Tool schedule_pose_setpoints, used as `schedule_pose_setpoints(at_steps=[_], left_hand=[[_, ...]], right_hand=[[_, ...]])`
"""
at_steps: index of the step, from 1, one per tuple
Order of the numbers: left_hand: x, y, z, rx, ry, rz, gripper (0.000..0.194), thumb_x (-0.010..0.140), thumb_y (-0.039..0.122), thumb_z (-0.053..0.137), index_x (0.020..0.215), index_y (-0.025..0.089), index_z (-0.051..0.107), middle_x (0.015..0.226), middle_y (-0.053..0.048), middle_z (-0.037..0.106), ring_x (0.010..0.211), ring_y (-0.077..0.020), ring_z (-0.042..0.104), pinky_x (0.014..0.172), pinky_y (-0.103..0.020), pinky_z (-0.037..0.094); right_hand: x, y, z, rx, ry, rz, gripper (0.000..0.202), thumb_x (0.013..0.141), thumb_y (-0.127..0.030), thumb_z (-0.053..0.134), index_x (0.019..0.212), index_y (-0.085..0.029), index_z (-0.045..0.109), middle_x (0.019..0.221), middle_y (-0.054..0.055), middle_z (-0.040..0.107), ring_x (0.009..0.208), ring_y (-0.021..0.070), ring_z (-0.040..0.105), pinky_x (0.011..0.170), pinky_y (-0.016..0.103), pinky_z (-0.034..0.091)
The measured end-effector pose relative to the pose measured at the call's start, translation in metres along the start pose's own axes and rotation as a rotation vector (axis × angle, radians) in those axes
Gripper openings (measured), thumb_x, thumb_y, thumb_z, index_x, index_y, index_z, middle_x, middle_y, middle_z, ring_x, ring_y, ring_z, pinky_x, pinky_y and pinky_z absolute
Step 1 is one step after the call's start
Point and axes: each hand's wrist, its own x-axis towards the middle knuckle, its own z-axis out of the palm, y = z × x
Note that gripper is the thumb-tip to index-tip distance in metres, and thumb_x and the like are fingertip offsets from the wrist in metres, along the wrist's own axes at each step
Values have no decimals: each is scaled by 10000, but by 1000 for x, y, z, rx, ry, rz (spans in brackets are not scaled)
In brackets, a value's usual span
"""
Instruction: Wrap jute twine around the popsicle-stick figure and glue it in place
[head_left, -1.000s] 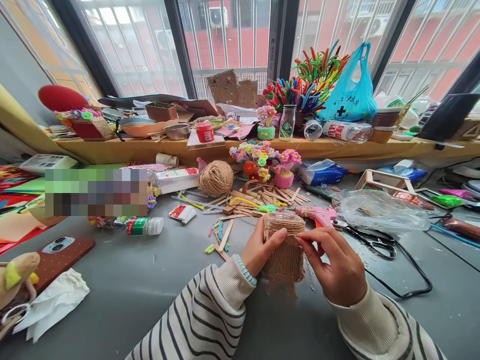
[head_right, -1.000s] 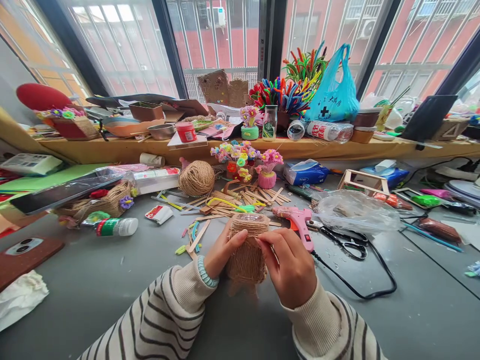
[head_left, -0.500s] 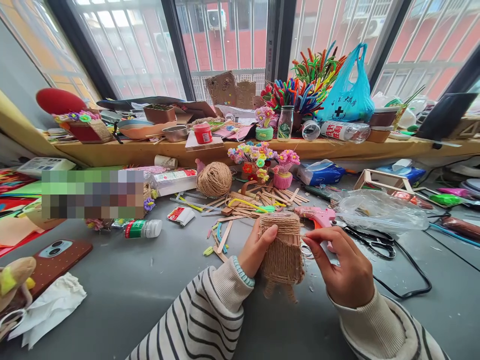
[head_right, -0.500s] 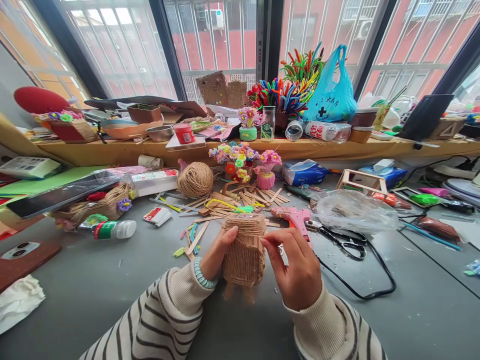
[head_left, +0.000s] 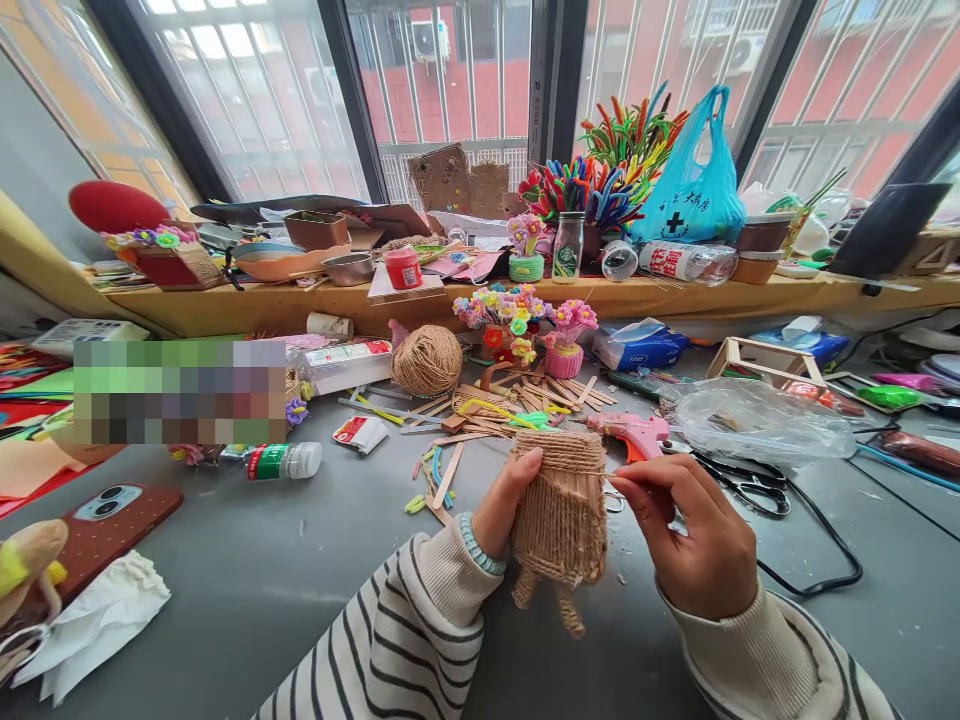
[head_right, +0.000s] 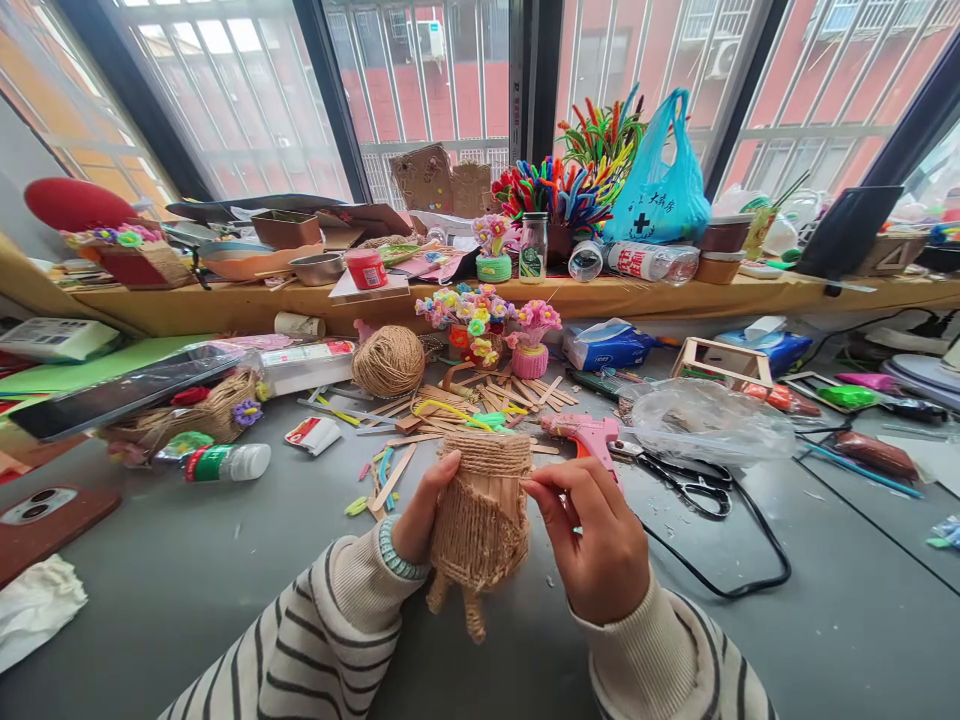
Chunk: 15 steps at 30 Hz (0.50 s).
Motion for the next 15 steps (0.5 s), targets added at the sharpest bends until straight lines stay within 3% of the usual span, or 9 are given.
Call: schedule_pose_setpoints(at_steps=[4, 11, 15], left_hand=[[0, -2, -2, -24, -29, -34, 520, 711, 600, 653, 977, 158, 716, 911, -107, 774, 1123, -344, 642, 1028, -455, 456], [0, 2, 2, -109, 29, -89, 498, 667, 599, 674, 879, 149, 704, 908, -119, 768, 1091, -351, 655, 946, -436, 515], [2, 10, 5, -132, 85, -29, 472, 627, 547, 696, 893, 157, 682, 891, -106, 762, 1095, -353, 652, 914, -416, 533]], right_hand=[[-2, 3, -1, -11, -33, 21, 46, 893, -180, 593, 860, -211, 587, 732, -7, 627, 531, 97, 525, 484, 236, 449], [-7, 4, 2, 5, 6, 112, 62, 912, -210, 573, 854, -221, 589, 745, 3, 638, 637, 132, 585, 571, 259, 458], [-8, 7, 4, 11, 21, 129, 52, 908, -214, 579, 861, -224, 597, 752, 5, 644, 656, 138, 592, 592, 266, 467]])
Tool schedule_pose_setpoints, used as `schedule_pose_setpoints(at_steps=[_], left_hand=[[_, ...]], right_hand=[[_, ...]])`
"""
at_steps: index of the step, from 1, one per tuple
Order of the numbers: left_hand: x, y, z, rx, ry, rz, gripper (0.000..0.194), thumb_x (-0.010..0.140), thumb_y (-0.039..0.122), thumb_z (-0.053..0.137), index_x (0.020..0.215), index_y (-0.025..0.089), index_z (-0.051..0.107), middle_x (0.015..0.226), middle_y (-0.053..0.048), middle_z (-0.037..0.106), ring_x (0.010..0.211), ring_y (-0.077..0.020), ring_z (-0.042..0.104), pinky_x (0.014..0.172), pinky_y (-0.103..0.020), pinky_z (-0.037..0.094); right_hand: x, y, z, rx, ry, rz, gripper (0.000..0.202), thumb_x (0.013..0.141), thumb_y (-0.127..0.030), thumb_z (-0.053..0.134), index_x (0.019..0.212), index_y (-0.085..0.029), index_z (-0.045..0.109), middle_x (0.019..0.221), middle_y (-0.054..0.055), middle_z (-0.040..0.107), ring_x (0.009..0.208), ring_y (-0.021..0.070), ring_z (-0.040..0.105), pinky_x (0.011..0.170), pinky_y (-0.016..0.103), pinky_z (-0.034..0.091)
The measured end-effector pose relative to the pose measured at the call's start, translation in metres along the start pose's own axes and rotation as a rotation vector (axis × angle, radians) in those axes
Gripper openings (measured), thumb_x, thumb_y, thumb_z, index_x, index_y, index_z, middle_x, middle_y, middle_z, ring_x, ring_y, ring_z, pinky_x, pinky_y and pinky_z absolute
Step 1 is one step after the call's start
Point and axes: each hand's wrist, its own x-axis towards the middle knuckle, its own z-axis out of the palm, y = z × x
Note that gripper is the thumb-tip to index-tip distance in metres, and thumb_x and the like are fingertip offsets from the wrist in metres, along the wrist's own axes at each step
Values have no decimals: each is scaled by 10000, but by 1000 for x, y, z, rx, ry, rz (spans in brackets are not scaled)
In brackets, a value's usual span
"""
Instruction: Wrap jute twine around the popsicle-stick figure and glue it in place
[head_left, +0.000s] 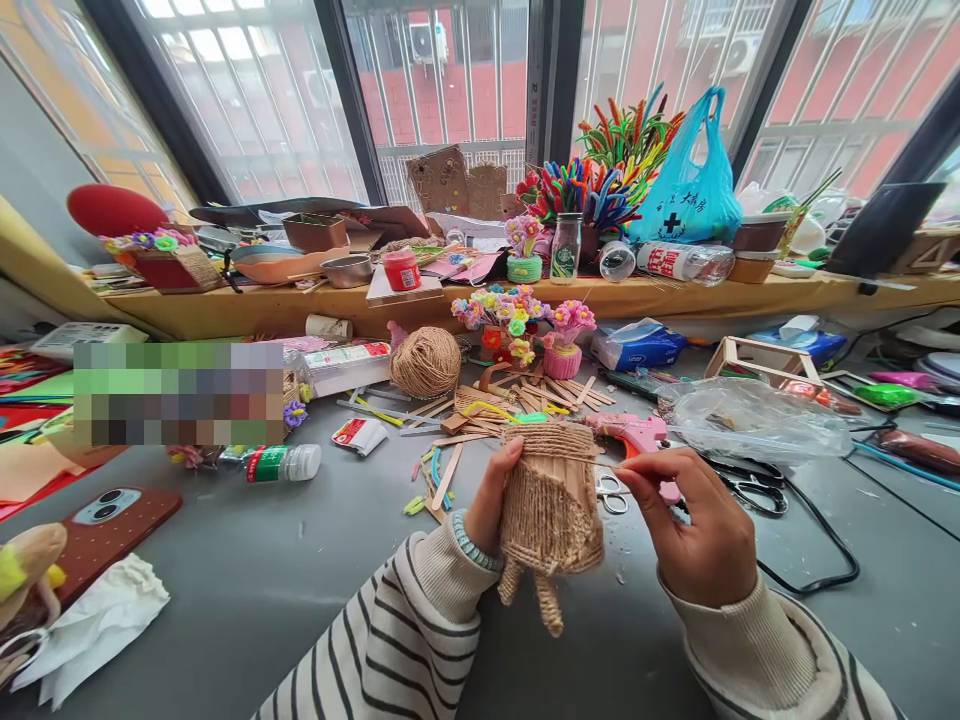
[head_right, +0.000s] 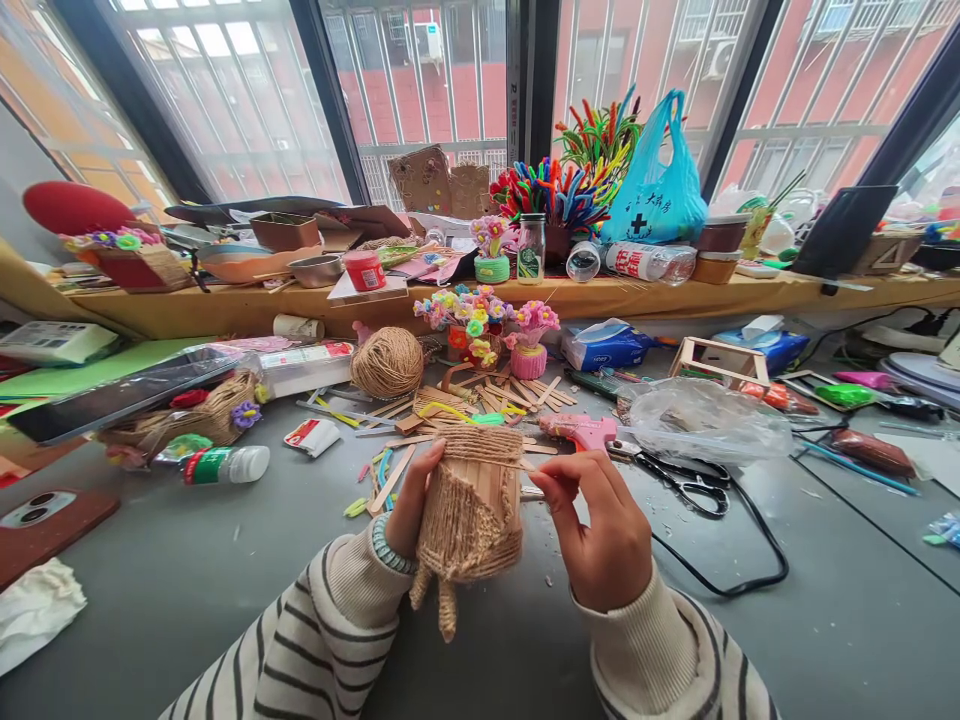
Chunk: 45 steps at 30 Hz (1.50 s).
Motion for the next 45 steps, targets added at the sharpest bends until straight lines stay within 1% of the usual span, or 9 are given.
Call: schedule_pose_setpoints(at_steps=[6, 12, 17, 20, 25, 32, 36, 41, 45], left_hand=[[0, 4, -1, -30, 14, 32, 404, 628, 521, 675, 837, 175, 660, 902, -94, 756, 1113, -353, 638, 939, -432, 515], [-2, 2, -6, 12, 3, 93, 370, 672, 526, 636, 803, 182, 664, 882, -89, 748, 1139, -339, 620, 995, -430, 474], [-2, 2, -8, -18, -25, 73, 386, 640, 538, 669, 786, 180, 666, 881, -85, 747, 1174, -349, 596, 1042, -443, 441], [-3, 2, -7, -43, -34, 59, 389, 628, 533, 682, 788, 179, 674, 938, -86, 749, 1223, -345, 562, 1070, -429, 418], [-5, 2, -7, -86, -53, -21, 428, 597, 542, 705, 816, 174, 693, 971, -99, 749, 1242, -362, 546, 1054, -443, 437], [-6, 0, -9, -108, -126, -40, 507, 618, 562, 689, 930, 163, 700, 1035, -113, 740, 1243, -369, 543, 1043, -464, 449], [-5, -1, -10, -123, -185, -43, 535, 620, 570, 693, 958, 155, 701, 1029, -114, 742, 1225, -362, 562, 1054, -450, 439], [-6, -1, -10, -125, -148, 4, 443, 627, 527, 720, 868, 157, 736, 974, -90, 762, 1191, -355, 587, 1058, -452, 437], [-8, -1, -7, -144, -189, -1, 425, 639, 516, 719, 872, 161, 749, 963, -91, 764, 1183, -362, 593, 1033, -473, 462]], right_hand=[[4, -3, -2, 10, -41, -75, 58, 897, -168, 583, 866, -217, 583, 744, -4, 645, 649, 124, 604, 567, 248, 478], [9, -16, -5, 35, 1, -99, 66, 898, -170, 578, 855, -219, 592, 702, -6, 650, 608, 133, 611, 517, 259, 482], [11, -16, -6, 32, -4, -110, 66, 889, -160, 580, 852, -215, 589, 699, -5, 650, 601, 126, 607, 519, 246, 489], [10, -14, -5, 64, -38, -67, 78, 883, -148, 582, 835, -209, 588, 700, -5, 635, 594, 113, 592, 517, 226, 485], [7, -11, -4, 223, -90, 91, 84, 864, -157, 604, 797, -207, 601, 678, -13, 600, 565, 96, 533, 495, 206, 461], [4, -9, -4, 305, -125, 179, 72, 865, -193, 618, 794, -210, 613, 688, -6, 598, 591, 111, 557, 498, 220, 468], [3, -9, -4, 313, -124, 181, 63, 864, -188, 618, 805, -209, 614, 689, -3, 599, 591, 112, 562, 492, 216, 468], [2, -6, -6, 309, -180, 155, 58, 874, -196, 616, 825, -226, 602, 703, -11, 599, 602, 103, 565, 509, 200, 482], [3, -7, -6, 304, -158, 181, 72, 884, -215, 607, 817, -238, 595, 702, -16, 593, 607, 101, 560, 512, 196, 478]])
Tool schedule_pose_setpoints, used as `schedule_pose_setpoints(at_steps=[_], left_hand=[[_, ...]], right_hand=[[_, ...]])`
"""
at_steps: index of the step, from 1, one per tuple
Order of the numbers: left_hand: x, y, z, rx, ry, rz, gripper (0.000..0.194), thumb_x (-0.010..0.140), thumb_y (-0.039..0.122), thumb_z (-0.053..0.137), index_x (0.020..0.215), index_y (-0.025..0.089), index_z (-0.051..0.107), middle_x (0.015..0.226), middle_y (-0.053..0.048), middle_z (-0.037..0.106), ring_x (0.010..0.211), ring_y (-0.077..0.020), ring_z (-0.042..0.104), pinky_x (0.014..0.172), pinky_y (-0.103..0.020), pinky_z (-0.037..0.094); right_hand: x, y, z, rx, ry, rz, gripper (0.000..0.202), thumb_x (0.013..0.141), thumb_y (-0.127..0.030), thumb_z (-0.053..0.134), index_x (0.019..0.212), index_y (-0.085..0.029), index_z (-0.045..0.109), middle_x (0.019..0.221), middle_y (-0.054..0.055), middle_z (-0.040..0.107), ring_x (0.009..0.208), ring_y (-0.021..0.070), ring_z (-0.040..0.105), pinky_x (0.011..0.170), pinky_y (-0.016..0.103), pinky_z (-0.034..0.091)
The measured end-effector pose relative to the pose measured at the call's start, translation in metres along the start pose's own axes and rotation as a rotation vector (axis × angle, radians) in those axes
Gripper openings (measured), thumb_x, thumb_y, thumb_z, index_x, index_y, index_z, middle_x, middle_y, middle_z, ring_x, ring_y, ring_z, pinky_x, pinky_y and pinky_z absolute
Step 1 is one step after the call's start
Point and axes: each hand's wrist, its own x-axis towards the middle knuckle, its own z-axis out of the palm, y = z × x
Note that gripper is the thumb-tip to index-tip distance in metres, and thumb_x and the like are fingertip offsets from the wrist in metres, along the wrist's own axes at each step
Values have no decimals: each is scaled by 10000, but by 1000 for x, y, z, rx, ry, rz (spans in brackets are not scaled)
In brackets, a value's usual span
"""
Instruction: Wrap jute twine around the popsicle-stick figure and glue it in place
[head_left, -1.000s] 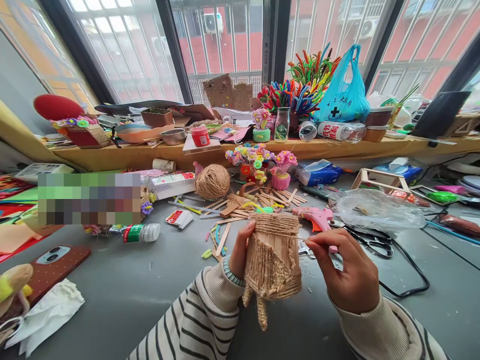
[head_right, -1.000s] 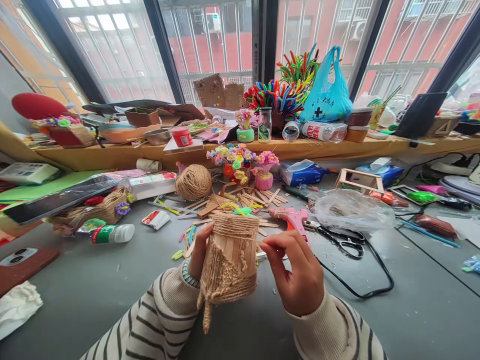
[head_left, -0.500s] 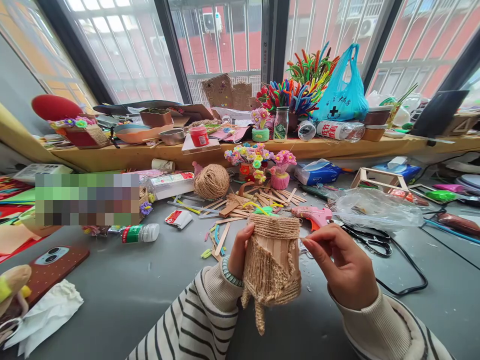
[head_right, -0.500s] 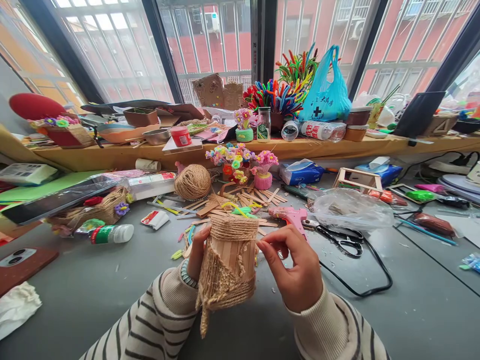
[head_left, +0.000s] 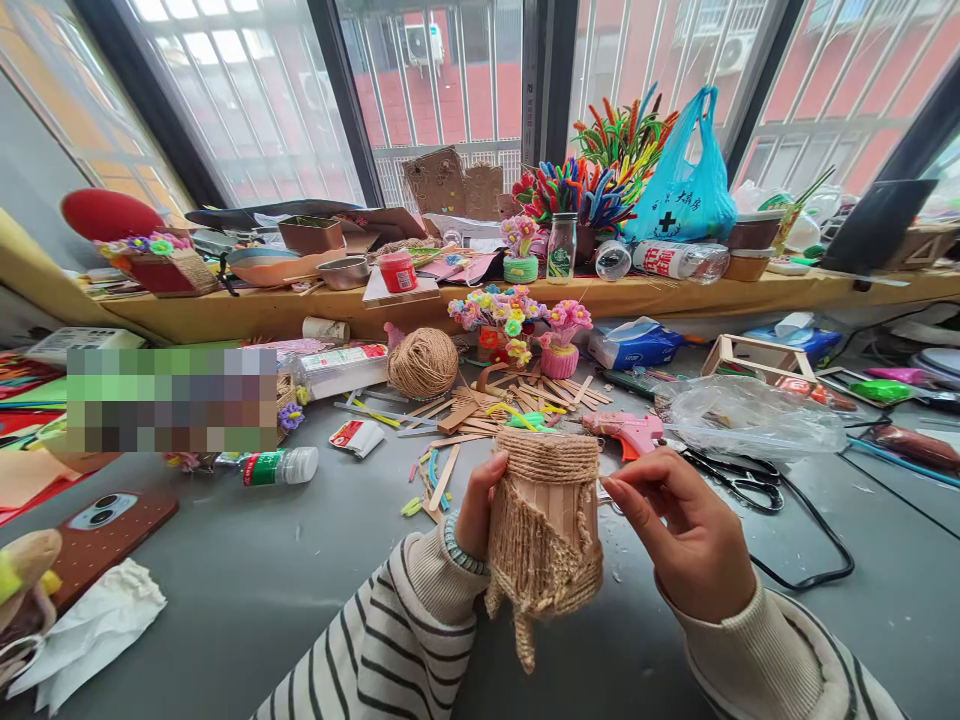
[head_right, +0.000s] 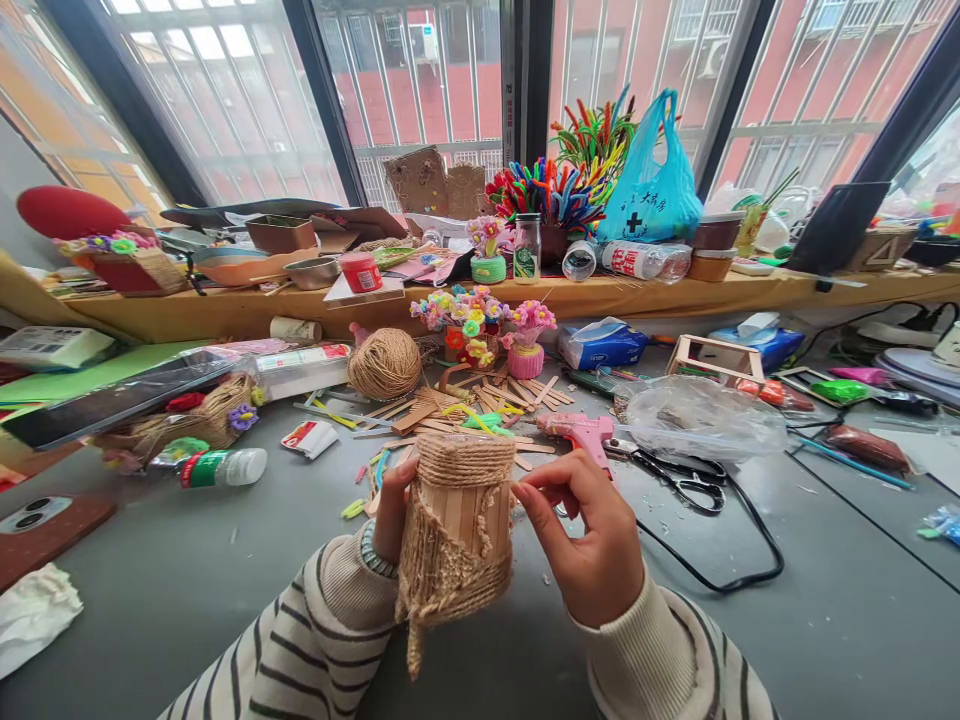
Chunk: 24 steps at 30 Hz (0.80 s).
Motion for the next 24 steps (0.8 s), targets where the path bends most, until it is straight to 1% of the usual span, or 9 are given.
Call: schedule_pose_setpoints(at_steps=[4, 8, 10, 12, 15, 18, 21, 24], left_hand=[[0, -1, -2, -21, -15, -2, 424, 643, 501, 731, 868, 142, 747, 934, -113, 766, 1183, -371, 595, 1026, -465, 473], [1, -2, -4, -47, -50, -12, 433, 665, 483, 717, 896, 117, 732, 958, -136, 761, 1197, -375, 587, 1038, -456, 464], [1, -2, -4, -45, -44, -20, 429, 659, 478, 717, 886, 114, 725, 956, -141, 760, 1197, -376, 587, 1034, -451, 466], [3, -1, -2, -27, 2, -16, 408, 641, 477, 721, 848, 126, 721, 929, -133, 764, 1181, -373, 598, 1020, -443, 477], [5, 0, 1, 7, 115, 7, 396, 612, 494, 727, 800, 146, 711, 872, -110, 769, 1132, -365, 631, 980, -429, 503], [8, 1, 4, 17, 200, 15, 418, 595, 496, 735, 817, 145, 697, 857, -104, 767, 1091, -358, 653, 925, -411, 531], [9, 1, 4, 15, 225, -6, 466, 601, 502, 736, 877, 128, 692, 884, -117, 766, 1056, -350, 670, 877, -391, 548], [11, -1, 2, 36, 235, 29, 512, 645, 527, 708, 952, 118, 688, 882, -120, 767, 988, -331, 697, 836, -382, 560]], right_hand=[[0, -2, 1, -3, -2, -9, 67, 881, -213, 609, 824, -245, 595, 700, -24, 589, 602, 96, 550, 512, 189, 470], [-1, -3, 2, -5, 23, 8, 72, 883, -219, 605, 816, -242, 594, 701, -26, 587, 607, 94, 543, 516, 188, 462], [0, -1, 1, -13, 23, 0, 73, 883, -218, 606, 814, -238, 594, 700, -27, 588, 604, 90, 539, 514, 184, 458], [0, 2, 0, -36, 13, -28, 66, 880, -215, 610, 818, -235, 596, 692, -32, 585, 587, 83, 526, 509, 176, 452], [0, 7, -1, -77, -1, -58, 47, 877, -216, 616, 836, -231, 598, 690, -37, 587, 581, 75, 527, 523, 166, 457], [-1, 9, 1, -97, 15, -21, 61, 888, -250, 604, 832, -227, 597, 705, -35, 597, 614, 78, 549, 569, 171, 468], [-2, 9, 4, -132, 19, 22, 111, 897, -291, 592, 811, -221, 594, 704, -36, 598, 614, 81, 547, 586, 183, 465], [-2, 15, 4, -168, -48, 6, 118, 905, -299, 579, 822, -216, 595, 712, -29, 619, 619, 88, 580, 587, 187, 480]])
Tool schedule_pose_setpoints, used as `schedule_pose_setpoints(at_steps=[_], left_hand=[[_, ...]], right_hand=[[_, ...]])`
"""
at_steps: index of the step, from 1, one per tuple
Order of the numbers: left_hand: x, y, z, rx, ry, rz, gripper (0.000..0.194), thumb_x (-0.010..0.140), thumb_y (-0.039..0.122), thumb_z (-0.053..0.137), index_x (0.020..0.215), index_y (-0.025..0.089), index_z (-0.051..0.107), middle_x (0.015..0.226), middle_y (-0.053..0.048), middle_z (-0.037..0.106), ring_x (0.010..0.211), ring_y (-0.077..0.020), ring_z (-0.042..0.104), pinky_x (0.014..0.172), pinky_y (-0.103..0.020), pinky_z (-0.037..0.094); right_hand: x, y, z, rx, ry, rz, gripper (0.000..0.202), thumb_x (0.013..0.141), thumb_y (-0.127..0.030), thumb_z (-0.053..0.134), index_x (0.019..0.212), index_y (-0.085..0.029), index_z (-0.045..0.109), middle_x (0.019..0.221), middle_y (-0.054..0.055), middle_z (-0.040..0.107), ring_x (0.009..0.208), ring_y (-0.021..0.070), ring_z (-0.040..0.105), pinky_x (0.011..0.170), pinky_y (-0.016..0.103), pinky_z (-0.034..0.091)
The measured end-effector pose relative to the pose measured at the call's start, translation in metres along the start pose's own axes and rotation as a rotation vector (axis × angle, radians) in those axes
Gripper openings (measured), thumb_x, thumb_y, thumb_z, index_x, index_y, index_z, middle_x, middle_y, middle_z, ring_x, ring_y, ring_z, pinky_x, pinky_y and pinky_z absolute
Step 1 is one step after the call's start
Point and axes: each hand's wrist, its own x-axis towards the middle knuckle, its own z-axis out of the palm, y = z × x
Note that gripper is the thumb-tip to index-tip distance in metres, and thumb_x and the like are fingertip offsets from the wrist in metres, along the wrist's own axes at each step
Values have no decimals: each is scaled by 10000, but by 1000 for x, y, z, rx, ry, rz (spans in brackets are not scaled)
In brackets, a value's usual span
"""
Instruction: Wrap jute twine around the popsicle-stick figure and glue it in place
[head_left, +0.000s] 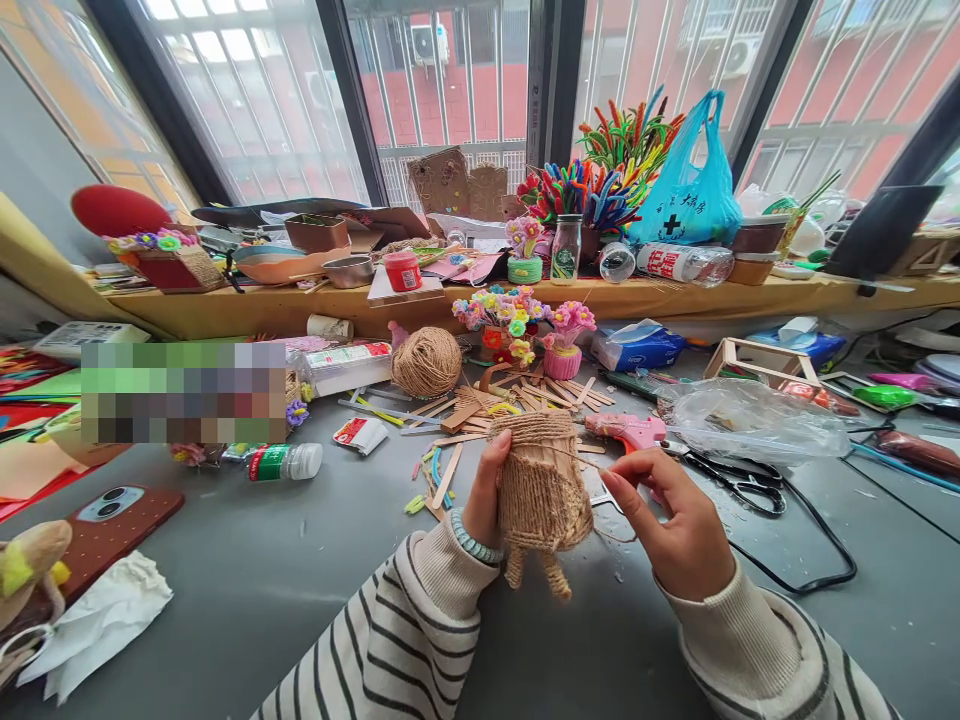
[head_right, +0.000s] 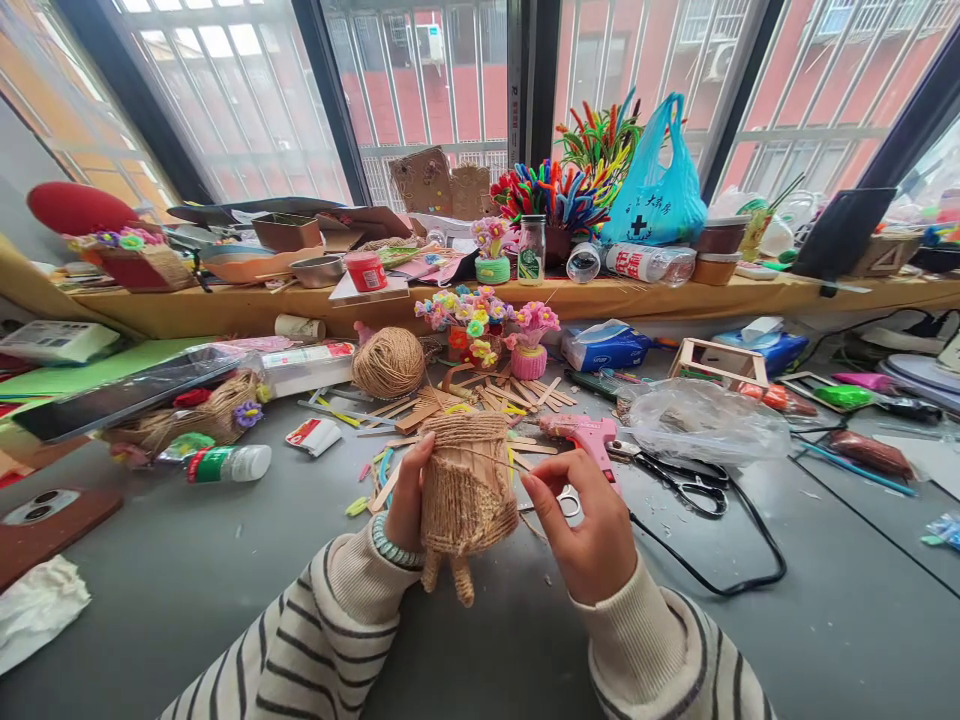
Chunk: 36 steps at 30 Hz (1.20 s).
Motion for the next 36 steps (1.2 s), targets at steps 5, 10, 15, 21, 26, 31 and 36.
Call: schedule_pose_setpoints(at_steps=[5, 10, 15, 21, 26, 31, 36], left_hand=[[2, -2, -2, 39, -7, -27, 576, 645, 576, 694, 973, 103, 686, 844, -130, 763, 860, -306, 723, 744, -365, 578], [4, -3, -4, 18, 31, -21, 567, 618, 566, 727, 951, 108, 691, 776, -101, 754, 685, -239, 709, 627, -324, 574], [5, 2, -3, -64, 128, 19, 412, 731, 486, 662, 914, 118, 680, 738, -64, 739, 640, -195, 686, 620, -298, 562], [6, 10, 3, -169, 251, 89, 335, 826, 439, 557, 873, 130, 679, 731, -44, 729, 647, -178, 677, 642, -280, 543], [6, 3, -4, -100, 174, 63, 396, 797, 487, 596, 903, 120, 704, 772, -69, 746, 680, -194, 684, 666, -296, 544], [7, -3, -13, 71, 158, 154, 421, 764, 512, 647, 965, 145, 701, 873, -73, 758, 909, -243, 701, 853, -326, 528], [9, -4, -15, 93, 241, 196, 456, 738, 518, 678, 1008, 151, 686, 1020, -84, 744, 1113, -267, 641, 979, -351, 478]], right_hand=[[-2, 14, 5, -40, -2, 11, 59, 906, -280, 568, 897, -223, 582, 801, -6, 643, 689, 115, 619, 637, 221, 524], [-8, 13, 12, -110, 155, 30, 29, 870, -224, 549, 853, -236, 528, 914, 26, 575, 769, 152, 546, 609, 260, 489], [-10, 5, 11, -169, 197, -73, 174, 826, -194, 587, 952, -232, 474, 1039, 72, 543, 956, 208, 532, 647, 302, 478], [-12, 3, 15, -343, 97, -360, 107, 840, -174, 602, 879, -235, 523, 1126, 82, 542, 908, 206, 526, 814, 393, 452], [-10, 8, 19, -453, 38, -447, 113, 831, -310, 671, 808, -212, 622, 1061, 97, 590, 888, 214, 526, 792, 350, 442], [-11, 17, 26, -533, -89, -448, 266, 911, -354, 541, 695, -201, 566, 643, 15, 553, 625, 164, 470, 598, 302, 333], [-13, 17, 36, -449, -120, -408, 373, 984, -353, 384, 695, -197, 562, 604, 2, 549, 571, 141, 441, 577, 289, 301]])
